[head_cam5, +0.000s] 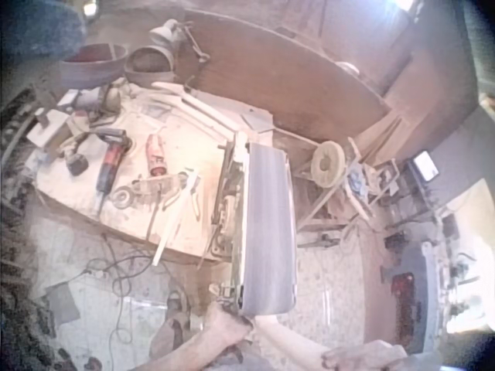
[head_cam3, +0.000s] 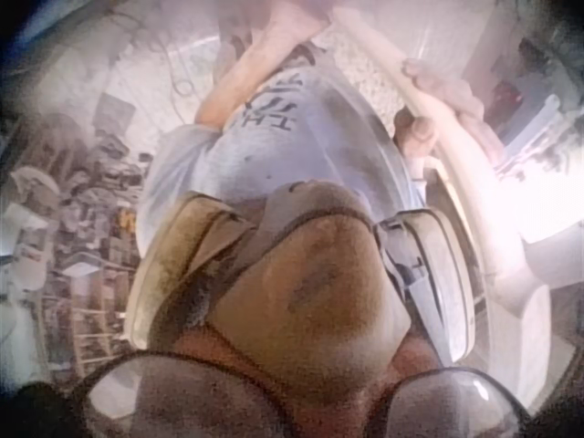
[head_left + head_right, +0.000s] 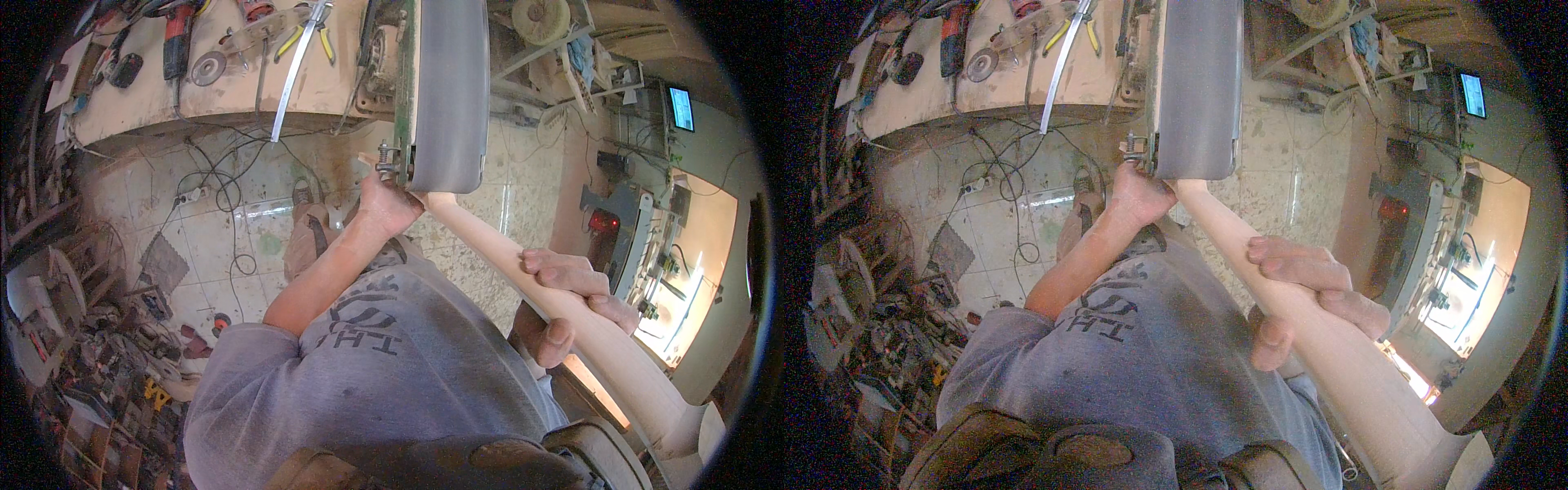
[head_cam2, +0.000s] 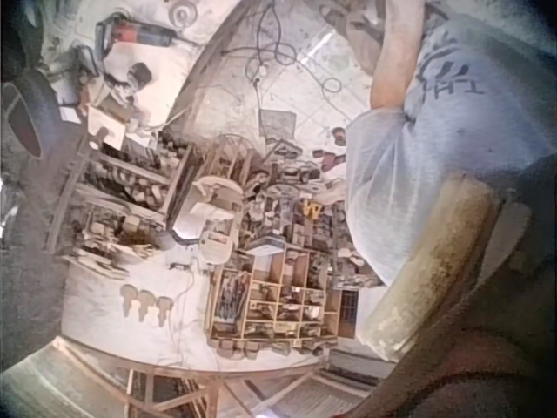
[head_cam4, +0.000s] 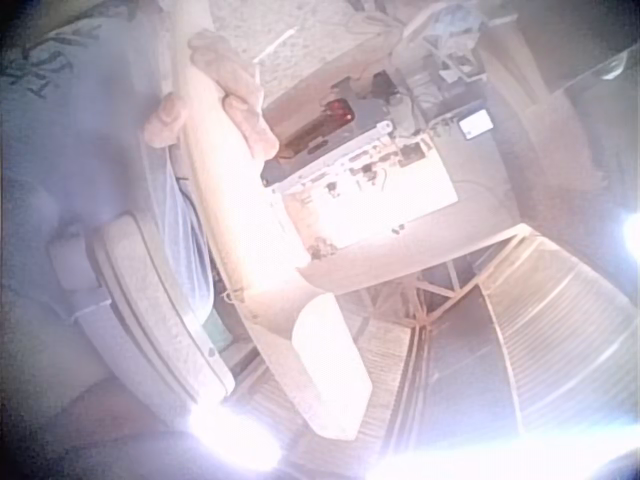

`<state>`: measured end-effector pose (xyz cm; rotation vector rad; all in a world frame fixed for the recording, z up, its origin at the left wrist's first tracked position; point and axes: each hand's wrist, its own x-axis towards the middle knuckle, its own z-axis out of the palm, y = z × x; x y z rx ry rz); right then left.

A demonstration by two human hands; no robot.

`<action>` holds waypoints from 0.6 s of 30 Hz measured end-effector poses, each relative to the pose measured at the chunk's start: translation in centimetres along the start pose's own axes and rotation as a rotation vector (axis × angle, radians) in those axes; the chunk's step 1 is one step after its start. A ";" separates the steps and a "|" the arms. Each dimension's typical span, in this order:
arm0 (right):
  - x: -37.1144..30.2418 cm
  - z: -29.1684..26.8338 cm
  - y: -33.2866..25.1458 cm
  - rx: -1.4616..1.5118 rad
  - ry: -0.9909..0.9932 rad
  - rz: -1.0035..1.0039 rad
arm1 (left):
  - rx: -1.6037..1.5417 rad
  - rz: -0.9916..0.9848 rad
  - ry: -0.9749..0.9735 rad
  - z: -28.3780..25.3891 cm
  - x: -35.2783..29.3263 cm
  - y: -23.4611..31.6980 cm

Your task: The person uses a belt sander to smooth the surface of a wooden guitar neck, rotating the piece to reach all sides. They subsequently measure the width of the neck using a caliper at multiple points along its length.

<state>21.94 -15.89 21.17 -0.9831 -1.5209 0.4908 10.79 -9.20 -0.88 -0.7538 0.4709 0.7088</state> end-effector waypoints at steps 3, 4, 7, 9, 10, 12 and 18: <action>0.0 0.3 0.1 0.009 -0.004 -0.008 | -0.017 0.006 0.019 -0.1 0.0 0.2; 0.0 0.4 0.1 0.011 0.000 -0.010 | -0.018 0.007 0.026 0.1 -0.1 0.2; 0.0 0.2 0.0 0.056 -0.007 0.028 | 0.013 -0.018 -0.006 0.7 -0.8 0.2; 0.3 0.1 0.1 0.075 -0.032 0.009 | 0.005 0.002 -0.050 0.4 -0.6 0.2; 0.4 0.0 0.0 0.083 -0.045 0.000 | 0.000 0.011 -0.073 0.2 -0.4 0.1; 0.1 0.4 0.0 0.053 -0.015 0.003 | 0.032 0.018 -0.046 0.0 -0.3 0.2; 0.1 0.2 0.3 0.043 0.004 -0.010 | 0.055 0.051 0.020 0.1 -0.3 0.1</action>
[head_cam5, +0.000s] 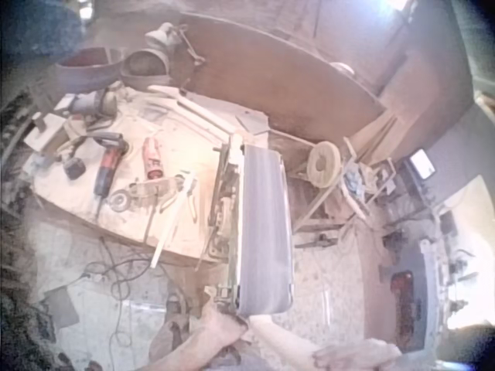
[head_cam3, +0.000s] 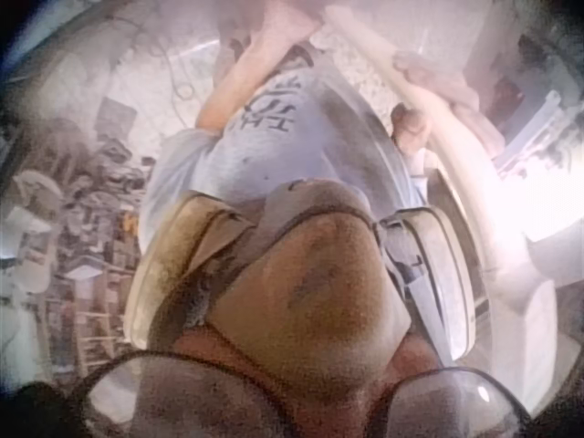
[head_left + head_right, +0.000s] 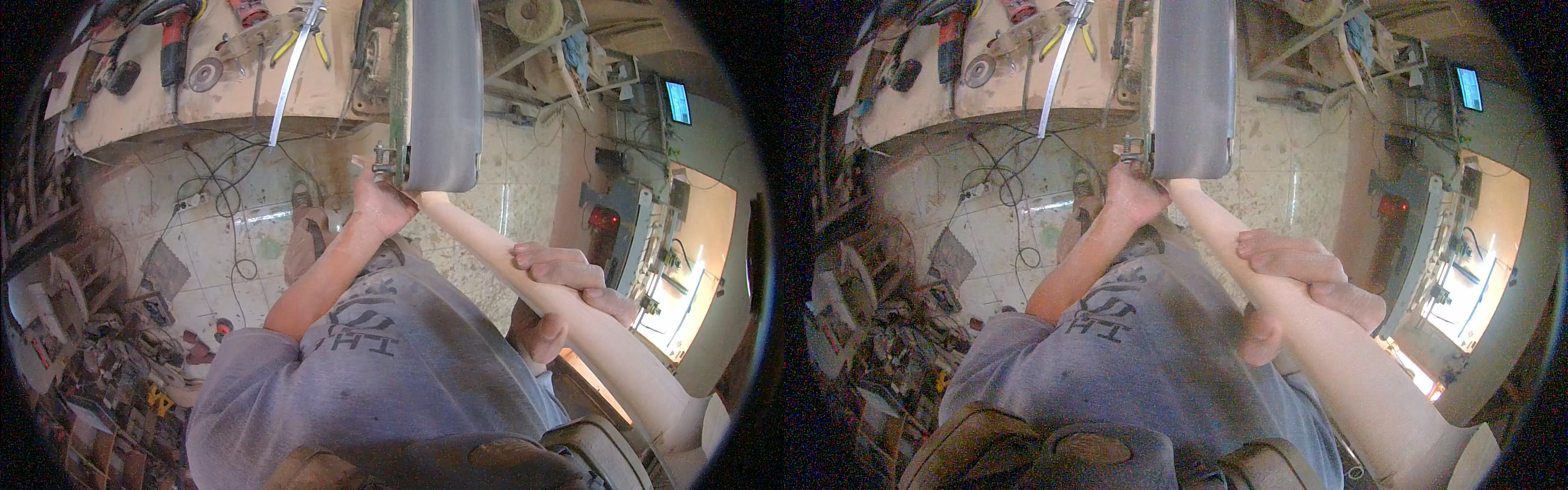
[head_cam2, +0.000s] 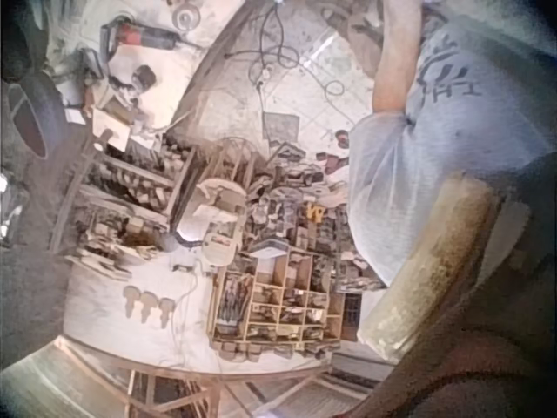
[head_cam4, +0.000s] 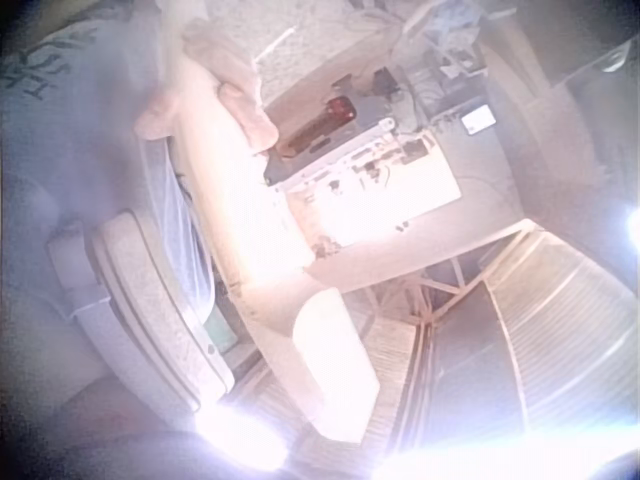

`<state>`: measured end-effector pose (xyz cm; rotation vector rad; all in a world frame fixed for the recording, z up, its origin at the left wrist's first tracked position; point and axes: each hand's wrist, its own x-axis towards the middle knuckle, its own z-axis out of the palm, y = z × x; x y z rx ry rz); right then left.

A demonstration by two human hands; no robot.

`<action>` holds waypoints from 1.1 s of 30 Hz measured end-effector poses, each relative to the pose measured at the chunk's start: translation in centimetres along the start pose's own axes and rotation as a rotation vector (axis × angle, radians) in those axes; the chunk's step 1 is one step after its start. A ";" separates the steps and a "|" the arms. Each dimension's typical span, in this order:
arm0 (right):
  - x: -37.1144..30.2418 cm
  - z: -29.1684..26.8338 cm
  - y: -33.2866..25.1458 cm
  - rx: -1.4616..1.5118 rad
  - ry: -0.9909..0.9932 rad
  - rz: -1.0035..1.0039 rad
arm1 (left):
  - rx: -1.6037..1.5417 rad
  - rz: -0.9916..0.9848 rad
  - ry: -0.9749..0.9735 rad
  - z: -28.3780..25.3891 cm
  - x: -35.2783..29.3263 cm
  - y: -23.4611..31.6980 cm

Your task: The person uses a belt sander to smooth the surface of a wooden guitar neck, rotating the piece to reach all sides. They subsequently measure the width of the neck using a caliper at multiple points along its length.

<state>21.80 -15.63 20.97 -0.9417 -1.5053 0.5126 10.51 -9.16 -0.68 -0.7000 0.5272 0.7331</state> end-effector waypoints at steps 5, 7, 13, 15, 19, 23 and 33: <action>0.1 0.1 0.2 0.000 0.014 -0.021 | -0.061 -0.033 -0.066 -1.1 1.0 0.1; -0.1 -0.2 0.2 -0.012 0.020 -0.015 | -0.005 -0.050 -0.120 -0.8 0.8 0.1; 0.0 -0.3 0.1 0.004 0.028 -0.003 | -0.035 -0.050 -0.120 -0.2 0.4 -0.1; -0.2 -0.1 0.2 0.013 0.052 -0.011 | -0.017 -0.042 -0.059 0.6 -0.3 -0.2; -0.1 -0.1 -0.2 0.007 0.009 0.022 | -0.003 -0.044 -0.040 0.4 -0.2 0.0; 0.1 -0.1 -0.3 -0.021 -0.026 0.036 | -0.042 -0.040 -0.081 -0.5 0.3 0.2; 0.0 -0.2 0.2 -0.031 0.011 0.021 | -0.017 -0.009 -0.063 -0.1 -0.1 -0.1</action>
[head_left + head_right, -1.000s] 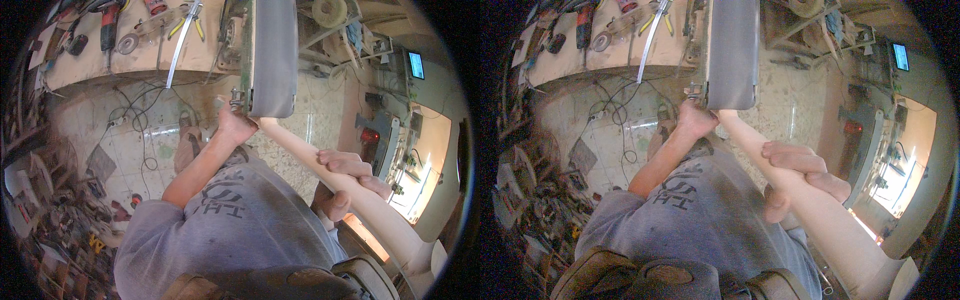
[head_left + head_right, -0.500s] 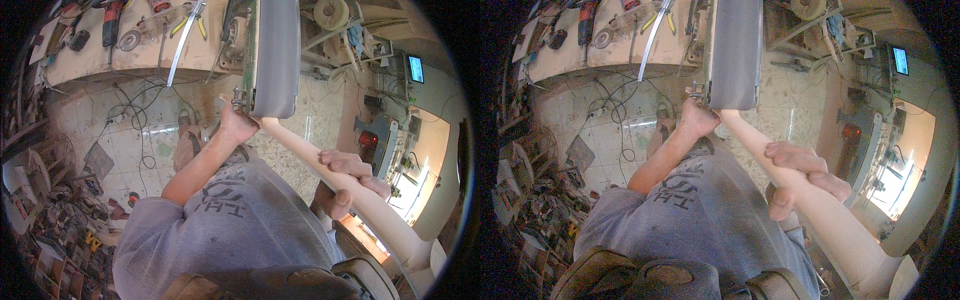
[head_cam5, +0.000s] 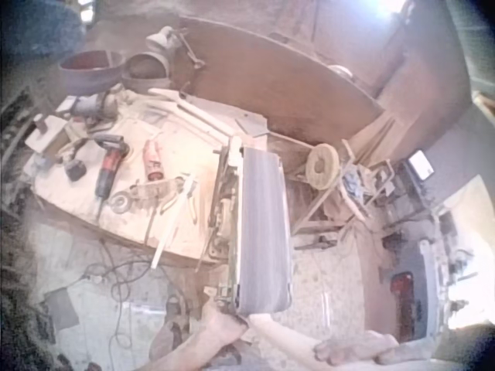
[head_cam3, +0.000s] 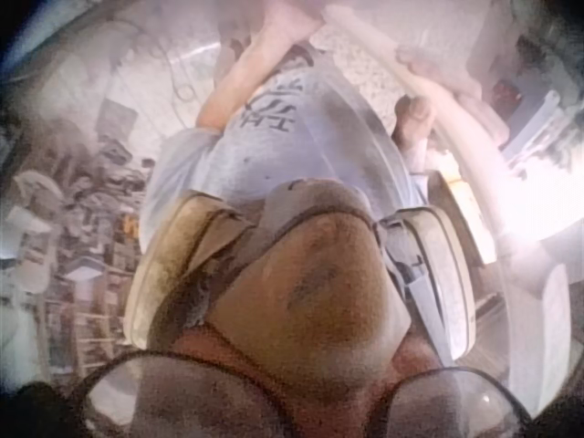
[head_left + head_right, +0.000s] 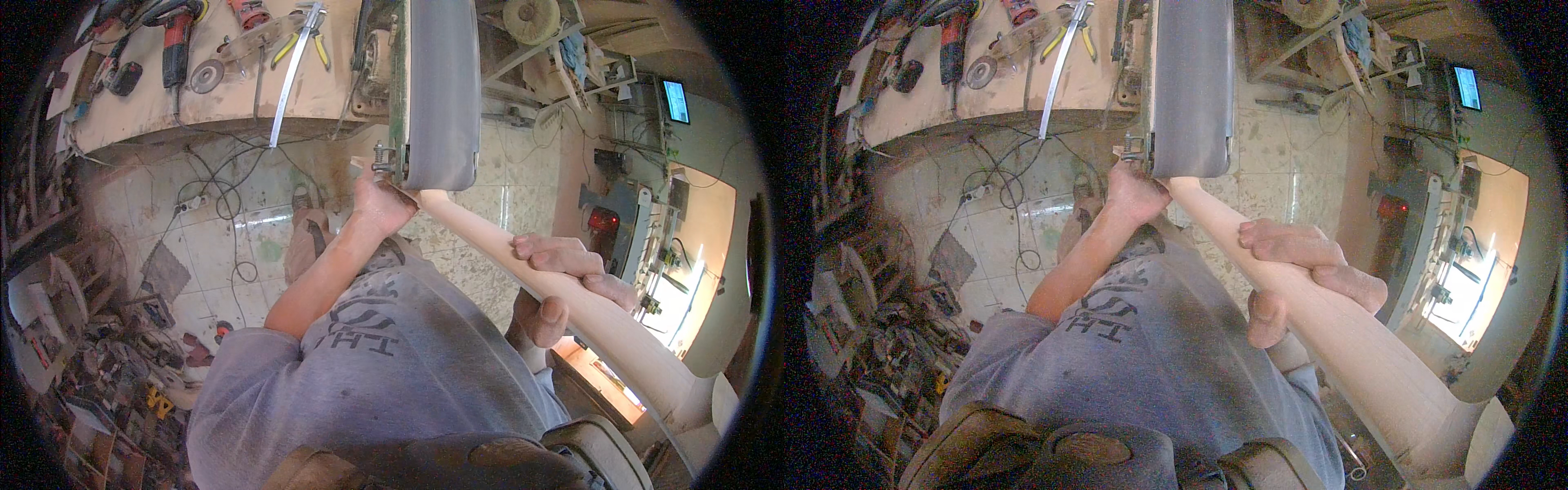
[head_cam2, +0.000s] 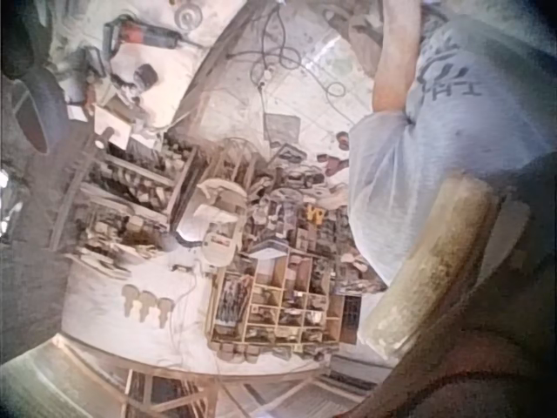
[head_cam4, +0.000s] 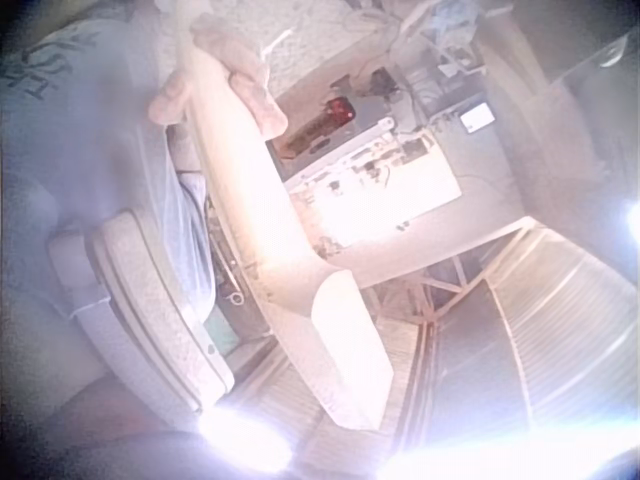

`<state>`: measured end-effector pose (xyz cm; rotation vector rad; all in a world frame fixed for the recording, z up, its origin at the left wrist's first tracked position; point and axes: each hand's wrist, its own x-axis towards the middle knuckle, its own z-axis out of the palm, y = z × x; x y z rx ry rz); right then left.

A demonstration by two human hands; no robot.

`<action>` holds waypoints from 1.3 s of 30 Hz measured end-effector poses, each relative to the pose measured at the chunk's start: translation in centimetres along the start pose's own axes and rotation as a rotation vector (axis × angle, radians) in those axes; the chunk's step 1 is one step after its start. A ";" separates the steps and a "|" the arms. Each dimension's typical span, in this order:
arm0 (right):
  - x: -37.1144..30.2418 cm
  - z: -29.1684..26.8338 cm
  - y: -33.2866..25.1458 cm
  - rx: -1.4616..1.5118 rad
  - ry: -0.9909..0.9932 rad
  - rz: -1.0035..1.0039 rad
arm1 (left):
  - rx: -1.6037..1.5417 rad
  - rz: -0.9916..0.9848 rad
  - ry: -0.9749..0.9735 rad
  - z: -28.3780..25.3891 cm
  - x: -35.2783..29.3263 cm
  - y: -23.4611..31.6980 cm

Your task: The person uses a belt sander to smooth the surface of a wooden guitar neck, rotating the piece to reach all sides. They subsequently measure the width of the neck using a caliper at multiple points along its length.

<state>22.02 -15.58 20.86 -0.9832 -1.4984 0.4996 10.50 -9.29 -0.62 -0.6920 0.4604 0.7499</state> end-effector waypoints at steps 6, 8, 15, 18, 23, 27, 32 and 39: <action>-0.3 -0.3 0.2 0.051 -0.013 -0.021 | 0.014 0.000 -0.022 0.1 -0.2 0.2; -0.3 -0.1 0.2 0.048 0.009 -0.017 | -0.002 -0.013 0.004 0.5 -0.4 0.2; -0.1 -0.1 0.0 0.019 0.008 -0.002 | 0.006 -0.034 0.024 1.2 -0.9 0.0; 0.0 0.1 0.1 0.002 0.027 -0.001 | -0.017 -0.040 0.035 1.0 -0.7 0.0; 0.1 0.0 0.3 -0.005 0.030 -0.018 | 0.025 -0.010 -0.057 0.3 -0.2 -0.1; 0.3 0.0 0.2 -0.038 0.031 -0.031 | 0.008 -0.014 -0.045 0.7 -0.4 -0.3; 0.3 0.0 0.2 -0.067 0.058 -0.023 | 0.001 -0.047 -0.116 -0.2 0.5 -0.2; 0.6 -0.3 0.4 -0.109 0.082 -0.005 | 0.012 -0.081 -0.179 0.0 0.7 -0.4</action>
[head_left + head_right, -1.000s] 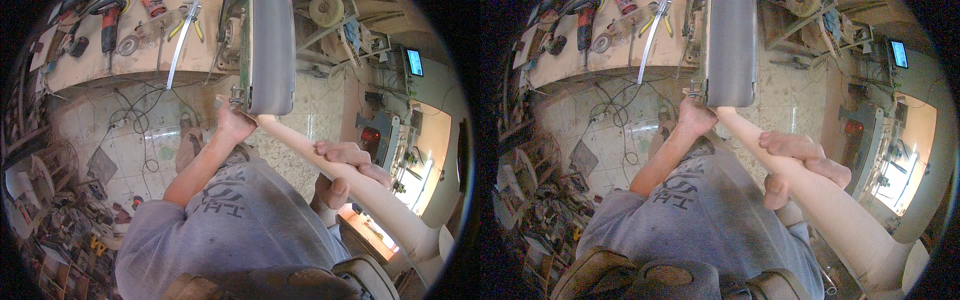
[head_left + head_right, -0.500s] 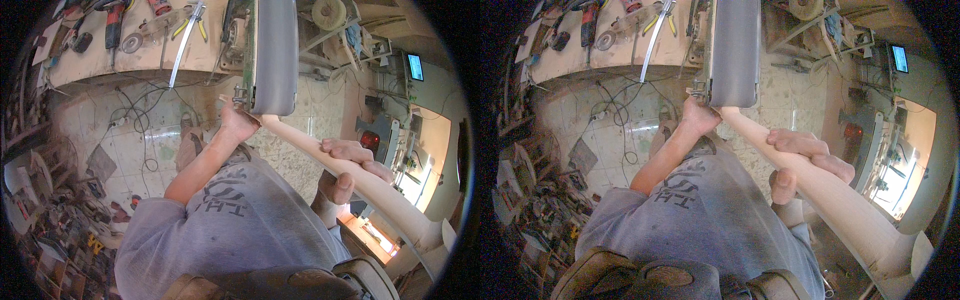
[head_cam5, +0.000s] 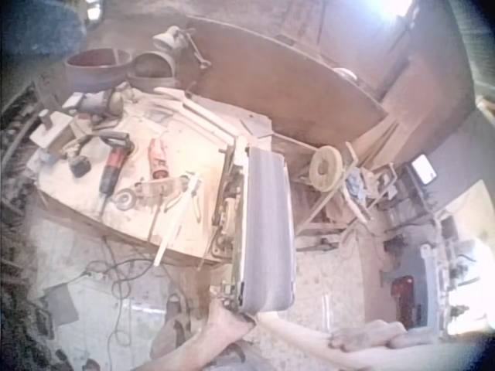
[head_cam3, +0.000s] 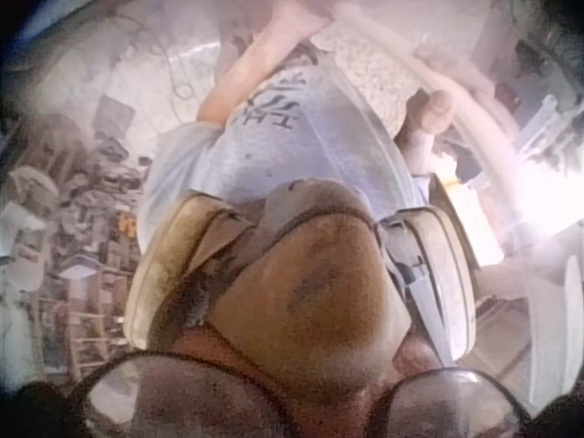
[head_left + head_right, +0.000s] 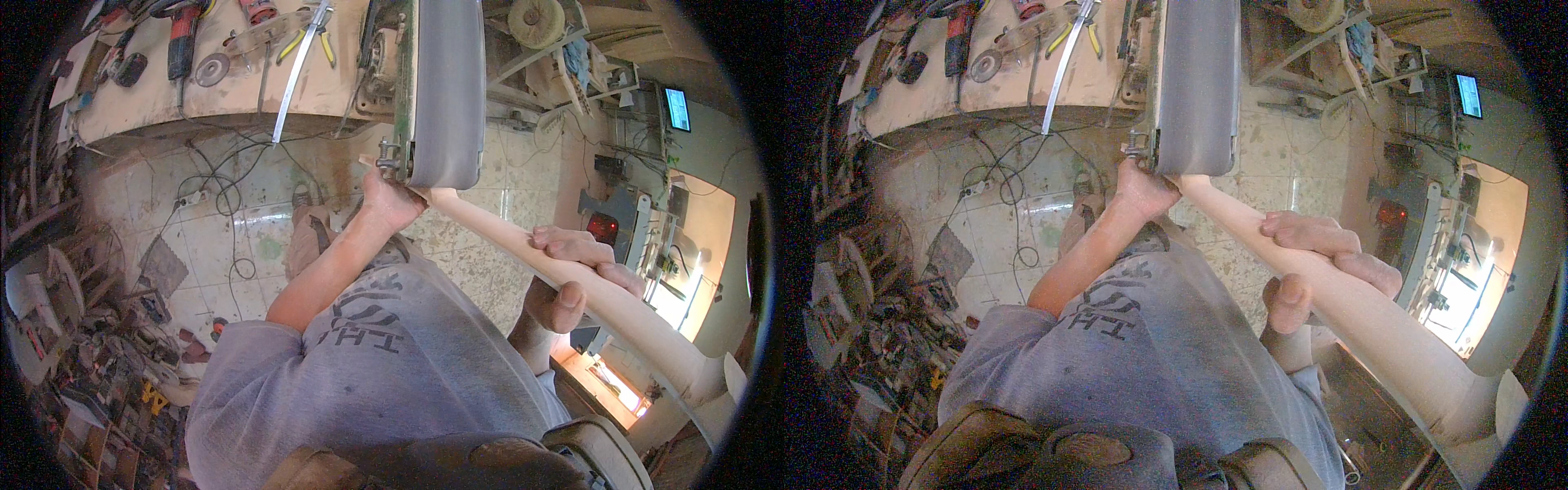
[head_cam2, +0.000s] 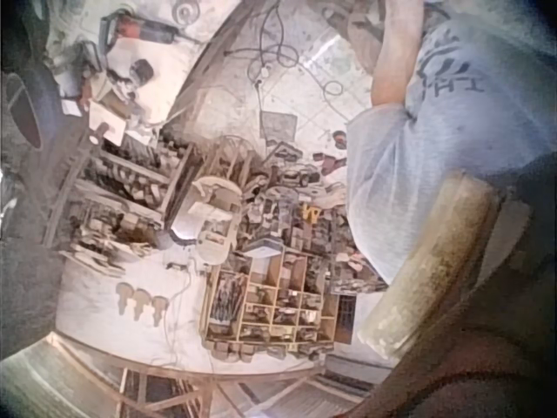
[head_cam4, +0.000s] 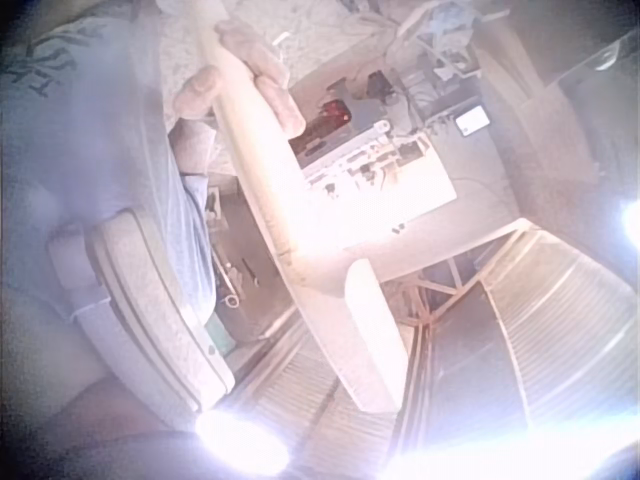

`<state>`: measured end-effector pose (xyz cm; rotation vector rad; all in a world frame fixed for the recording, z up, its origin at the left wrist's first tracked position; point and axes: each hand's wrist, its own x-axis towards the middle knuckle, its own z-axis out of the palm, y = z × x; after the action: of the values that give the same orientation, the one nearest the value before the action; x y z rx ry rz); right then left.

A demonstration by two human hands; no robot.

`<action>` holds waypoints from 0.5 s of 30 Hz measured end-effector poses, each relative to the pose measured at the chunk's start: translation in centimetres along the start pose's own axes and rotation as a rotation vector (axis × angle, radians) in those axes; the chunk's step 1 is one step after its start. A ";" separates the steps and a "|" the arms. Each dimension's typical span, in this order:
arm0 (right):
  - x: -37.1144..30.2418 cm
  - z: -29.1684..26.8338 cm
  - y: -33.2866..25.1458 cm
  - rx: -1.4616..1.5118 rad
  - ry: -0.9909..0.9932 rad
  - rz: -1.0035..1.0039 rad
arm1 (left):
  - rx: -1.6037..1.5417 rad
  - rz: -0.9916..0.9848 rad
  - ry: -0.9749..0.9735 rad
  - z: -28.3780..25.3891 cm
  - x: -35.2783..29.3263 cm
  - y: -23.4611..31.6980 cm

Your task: The person uses a belt sander to smooth the surface of a wooden guitar neck, rotating the piece to reach all sides. They subsequently measure the width of the neck using a caliper at multiple points along its length.

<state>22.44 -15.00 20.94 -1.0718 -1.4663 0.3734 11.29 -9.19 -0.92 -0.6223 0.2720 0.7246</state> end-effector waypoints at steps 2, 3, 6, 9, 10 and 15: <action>0.0 -0.1 0.0 -0.024 -0.006 0.003 | -0.015 -0.002 0.012 -0.1 0.1 0.0; 0.1 -0.1 0.0 -0.034 -0.007 0.005 | -0.037 -0.007 0.029 -0.1 0.2 -0.1; 0.0 -0.1 0.0 -0.019 -0.009 -0.001 | -0.070 -0.002 0.059 -0.1 0.1 -0.2; -0.3 0.1 -0.1 0.079 -0.013 -0.006 | -0.035 0.020 0.067 -0.2 -0.1 0.0; -0.3 0.2 -0.1 0.122 -0.015 -0.007 | -0.016 0.029 0.068 -0.3 -0.2 0.1; -0.4 0.4 -0.3 0.112 -0.033 0.011 | 0.005 0.046 0.182 0.9 -0.9 0.3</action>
<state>21.94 -15.34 20.83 -0.9889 -1.4521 0.4774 10.46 -8.93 0.10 -0.6804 0.4570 0.7122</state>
